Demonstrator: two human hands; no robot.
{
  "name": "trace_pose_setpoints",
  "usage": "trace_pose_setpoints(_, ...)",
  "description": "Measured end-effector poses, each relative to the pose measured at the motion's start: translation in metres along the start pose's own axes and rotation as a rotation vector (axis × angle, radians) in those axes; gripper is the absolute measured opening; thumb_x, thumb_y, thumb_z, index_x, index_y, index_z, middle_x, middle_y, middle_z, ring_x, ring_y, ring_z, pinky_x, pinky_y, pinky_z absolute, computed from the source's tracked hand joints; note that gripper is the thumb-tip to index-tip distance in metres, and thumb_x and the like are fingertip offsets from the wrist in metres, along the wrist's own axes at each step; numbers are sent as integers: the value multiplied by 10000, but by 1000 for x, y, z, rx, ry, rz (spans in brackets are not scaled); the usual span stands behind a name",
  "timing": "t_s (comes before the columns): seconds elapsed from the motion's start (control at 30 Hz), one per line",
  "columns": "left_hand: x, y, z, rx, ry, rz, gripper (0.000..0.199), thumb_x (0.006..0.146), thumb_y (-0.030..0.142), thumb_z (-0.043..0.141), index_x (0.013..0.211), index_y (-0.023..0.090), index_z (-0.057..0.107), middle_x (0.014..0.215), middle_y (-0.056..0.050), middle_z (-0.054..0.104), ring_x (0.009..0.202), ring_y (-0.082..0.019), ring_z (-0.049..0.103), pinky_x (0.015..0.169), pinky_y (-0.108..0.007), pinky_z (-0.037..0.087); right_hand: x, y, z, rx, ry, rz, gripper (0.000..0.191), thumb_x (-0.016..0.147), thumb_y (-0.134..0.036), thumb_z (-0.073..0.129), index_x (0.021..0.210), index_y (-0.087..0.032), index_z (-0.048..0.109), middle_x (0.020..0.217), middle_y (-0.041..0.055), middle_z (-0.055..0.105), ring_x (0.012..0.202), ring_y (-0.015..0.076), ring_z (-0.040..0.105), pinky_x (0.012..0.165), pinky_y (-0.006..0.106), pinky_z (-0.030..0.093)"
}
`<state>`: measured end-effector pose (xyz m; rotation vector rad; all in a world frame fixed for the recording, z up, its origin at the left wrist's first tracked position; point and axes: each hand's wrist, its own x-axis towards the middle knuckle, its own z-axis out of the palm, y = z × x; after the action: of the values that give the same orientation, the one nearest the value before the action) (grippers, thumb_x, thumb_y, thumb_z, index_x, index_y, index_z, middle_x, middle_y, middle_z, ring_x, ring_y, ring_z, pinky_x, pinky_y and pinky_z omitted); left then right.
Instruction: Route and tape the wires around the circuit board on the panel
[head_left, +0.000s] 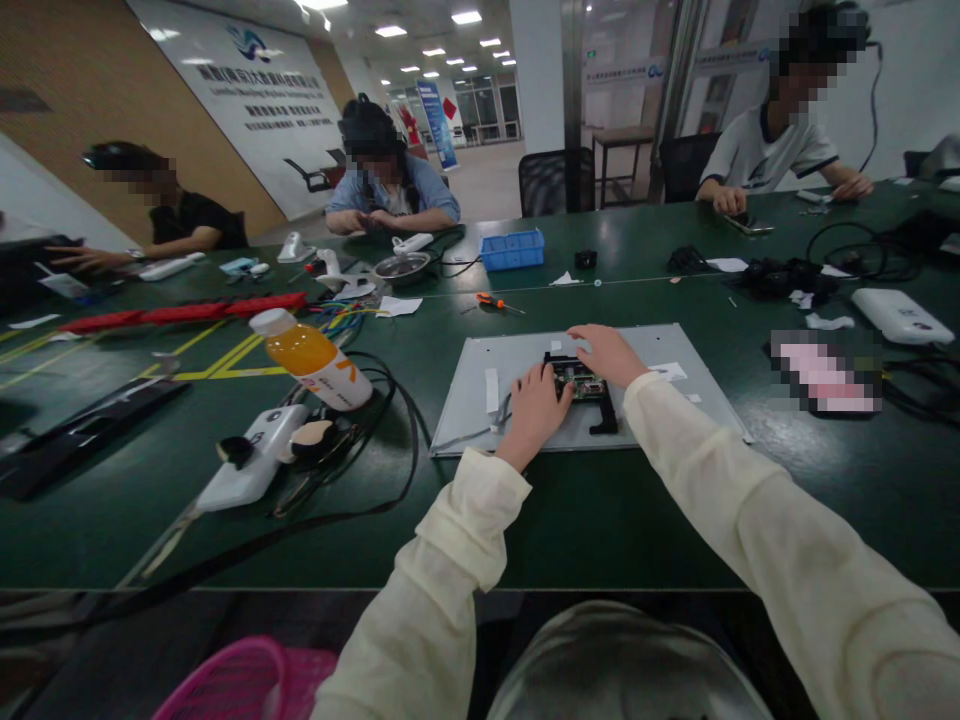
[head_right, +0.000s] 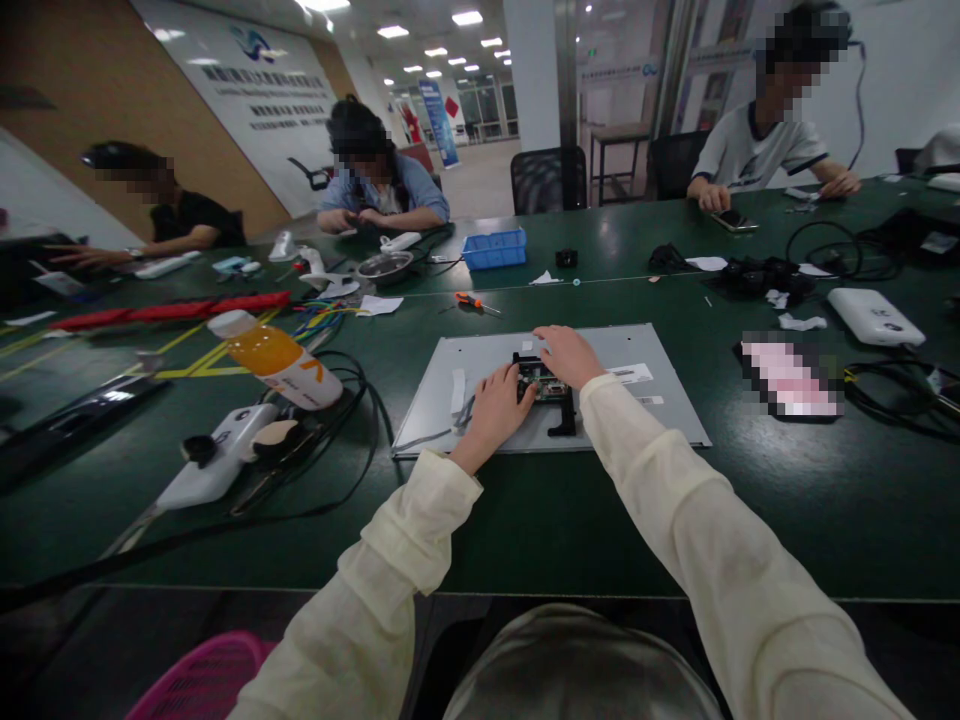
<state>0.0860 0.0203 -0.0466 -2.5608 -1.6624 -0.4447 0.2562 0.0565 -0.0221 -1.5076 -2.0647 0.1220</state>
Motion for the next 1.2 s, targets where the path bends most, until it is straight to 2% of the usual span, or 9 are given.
trace_pose_setpoints(0.17, 0, 1, -2, -3, -19, -13, 481, 929, 464, 296, 1274, 151, 414, 1298, -144, 495, 1208, -258, 447, 991, -398, 320, 22, 0, 18, -63, -119, 22, 361, 823, -150, 512, 1177, -142, 579, 1131, 101, 645, 1075, 200, 563, 946, 301, 403)
trace_pose_setpoints(0.3, 0, 2, -2, -2, -22, -16, 463, 929, 458, 300, 1262, 160, 423, 1286, -141, 503, 1198, -260, 452, 983, -400, 325, 29, -6, 27, -160, -151, 66, 319, 850, -200, 506, 1147, -170, 617, 1147, 103, 643, 1085, 220, 561, 908, 297, 424)
trace_pose_setpoints(0.47, 0, 1, -1, -3, -1, -3, 462, 928, 463, 296, 1245, 155, 434, 1248, -140, 523, 1165, -258, 473, 961, -396, 339, 38, -8, 28, -273, -188, 86, 260, 855, -246, 525, 1069, -185, 659, 1064, 104, 674, 1018, 219, 598, 841, 286, 454)
trace_pose_setpoints(0.67, -1, 1, -3, 7, -30, -7, 472, 931, 469, 281, 1250, 153, 428, 1256, -145, 514, 1172, -258, 465, 961, -397, 337, 47, -13, 24, -392, -260, 14, 216, 848, -243, 551, 999, -168, 685, 1029, 136, 679, 999, 235, 618, 824, 299, 464)
trace_pose_setpoints(0.9, -1, 1, -3, 9, -41, -15, 482, 927, 470, 291, 1266, 155, 424, 1273, -141, 509, 1179, -264, 458, 974, -407, 327, 47, -19, 25, -427, -263, -14, 281, 867, -105, 426, 950, -82, 693, 1012, 215, 668, 1005, 264, 619, 834, 334, 459)
trace_pose_setpoints(1.0, -1, 1, -2, 12, -22, -16, 488, 927, 467, 289, 1268, 147, 427, 1256, -143, 521, 1164, -266, 471, 961, -402, 342, 45, -16, 24, -430, -247, 12, 283, 881, -156, 430, 951, -91, 696, 996, 206, 673, 982, 256, 624, 823, 322, 460)
trace_pose_setpoints(1.2, -2, 1, -2, 9, -13, -5, 495, 927, 468, 287, 1269, 140, 429, 1249, -145, 529, 1158, -268, 478, 954, -405, 351, 39, -9, 16, -406, -164, 58, 318, 924, -265, 388, 1031, -181, 675, 1034, 139, 664, 957, 225, 614, 789, 295, 457)
